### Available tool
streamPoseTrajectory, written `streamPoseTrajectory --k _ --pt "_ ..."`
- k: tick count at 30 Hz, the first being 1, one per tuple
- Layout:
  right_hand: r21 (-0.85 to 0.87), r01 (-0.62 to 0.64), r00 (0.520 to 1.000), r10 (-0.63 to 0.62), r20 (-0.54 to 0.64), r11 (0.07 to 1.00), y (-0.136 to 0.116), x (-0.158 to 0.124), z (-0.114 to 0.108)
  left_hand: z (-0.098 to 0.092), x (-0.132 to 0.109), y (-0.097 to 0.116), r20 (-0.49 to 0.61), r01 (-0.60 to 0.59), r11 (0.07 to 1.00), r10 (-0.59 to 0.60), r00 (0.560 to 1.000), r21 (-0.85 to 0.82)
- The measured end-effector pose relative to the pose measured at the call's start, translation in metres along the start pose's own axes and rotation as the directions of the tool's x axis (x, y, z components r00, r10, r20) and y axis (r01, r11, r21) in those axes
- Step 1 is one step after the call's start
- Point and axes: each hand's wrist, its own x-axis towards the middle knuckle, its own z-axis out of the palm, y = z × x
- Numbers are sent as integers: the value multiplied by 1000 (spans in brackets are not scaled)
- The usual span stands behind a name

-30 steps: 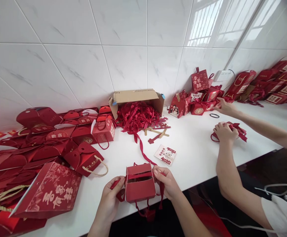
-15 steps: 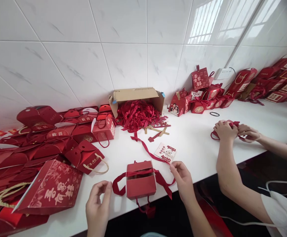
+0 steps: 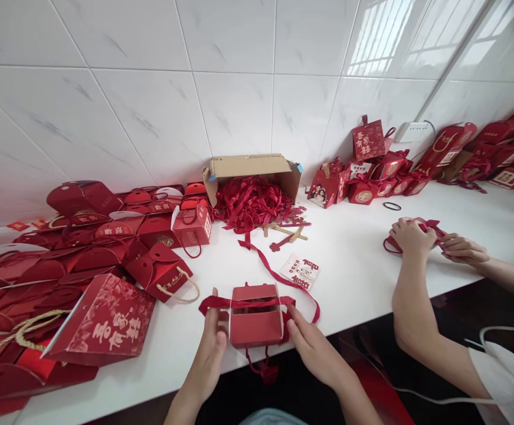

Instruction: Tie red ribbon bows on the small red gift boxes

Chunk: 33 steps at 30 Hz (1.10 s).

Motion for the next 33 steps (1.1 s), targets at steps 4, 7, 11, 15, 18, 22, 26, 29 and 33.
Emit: streamPoseTrajectory --k 4,7,11,15,18,22,26,29,33 --pt "254 -53 998 63 -31 966 7 9 13 5 16 17 124 -159 987 162 979 -27" --pt "356 -36 997 60 -54 934 8 16 27 4 28 31 229 -280 955 252 940 101" --pt "403 172 982 -123 -145 899 1 16 39 1 35 48 346 -381 838 251 904 390" --pt "322 251 965 -261 -12 913 -11 15 45 0 34 62 392 -405 765 217 894 500" --pt "181 242 970 -244 -11 953 -16 16 49 2 34 67 396 -411 708 199 896 574" --pt "-2 258 966 -257 -32 966 -15 20 53 9 37 65 411 -424 660 188 892 620" --pt "-151 257 966 -257 21 954 -15 21 52 14 40 58 471 -463 674 189 862 576" --pt "-210 273 962 -260 89 939 -18 21 49 9 40 51 513 -480 704 190 837 523" --pt "-268 319 944 -281 173 909 -23 19 44 1 39 43 523 -375 850 142 841 371"
